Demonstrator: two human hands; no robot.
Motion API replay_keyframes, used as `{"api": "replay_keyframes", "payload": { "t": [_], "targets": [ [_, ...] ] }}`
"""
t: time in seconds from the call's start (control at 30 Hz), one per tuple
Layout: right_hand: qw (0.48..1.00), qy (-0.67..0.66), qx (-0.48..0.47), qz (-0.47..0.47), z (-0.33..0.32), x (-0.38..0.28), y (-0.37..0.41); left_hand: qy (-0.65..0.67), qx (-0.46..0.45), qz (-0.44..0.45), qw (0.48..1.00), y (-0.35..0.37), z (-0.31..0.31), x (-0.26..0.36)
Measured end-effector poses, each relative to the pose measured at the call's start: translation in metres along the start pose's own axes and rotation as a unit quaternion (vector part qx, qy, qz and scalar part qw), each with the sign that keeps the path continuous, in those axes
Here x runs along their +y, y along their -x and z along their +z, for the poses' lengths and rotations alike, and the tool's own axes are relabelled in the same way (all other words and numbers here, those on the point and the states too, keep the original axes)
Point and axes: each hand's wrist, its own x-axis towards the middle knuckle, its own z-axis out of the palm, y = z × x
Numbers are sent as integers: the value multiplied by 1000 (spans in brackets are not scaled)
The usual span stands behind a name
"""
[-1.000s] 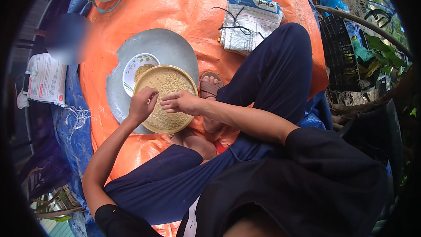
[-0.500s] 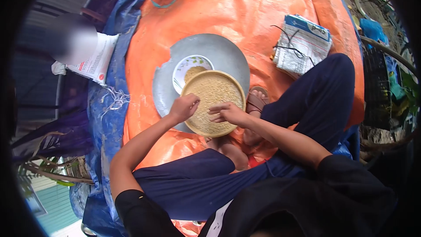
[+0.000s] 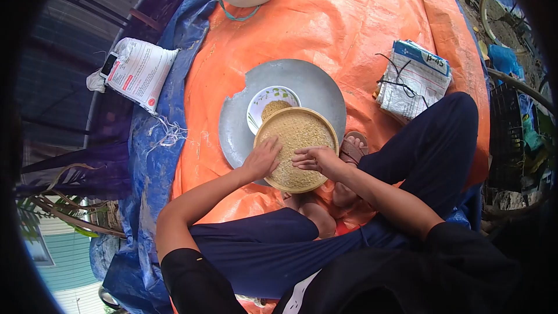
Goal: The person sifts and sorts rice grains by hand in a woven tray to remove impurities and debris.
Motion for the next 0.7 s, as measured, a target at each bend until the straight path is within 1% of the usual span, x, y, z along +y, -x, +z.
{"api": "replay_keyframes", "payload": {
  "t": [0.2, 0.3, 0.4, 0.5, 0.7],
  "targets": [
    [1000, 19, -10, 20, -6, 6, -5, -14, -39, 107, 993, -2, 10, 10],
    [1000, -2, -7, 18, -8, 7, -6, -46, -36, 179, 982, 1, 4, 14],
    [1000, -2, -9, 19, -9, 8, -6, -99, -10, 257, 961, 3, 9, 8],
    [1000, -3, -14, 26, -10, 9, -7, -143, -11, 303, 942, 4, 7, 5],
    [1000, 3, -15, 25, -11, 10, -8, -102, -115, 290, 945, 6, 8, 10]
  ]
}}
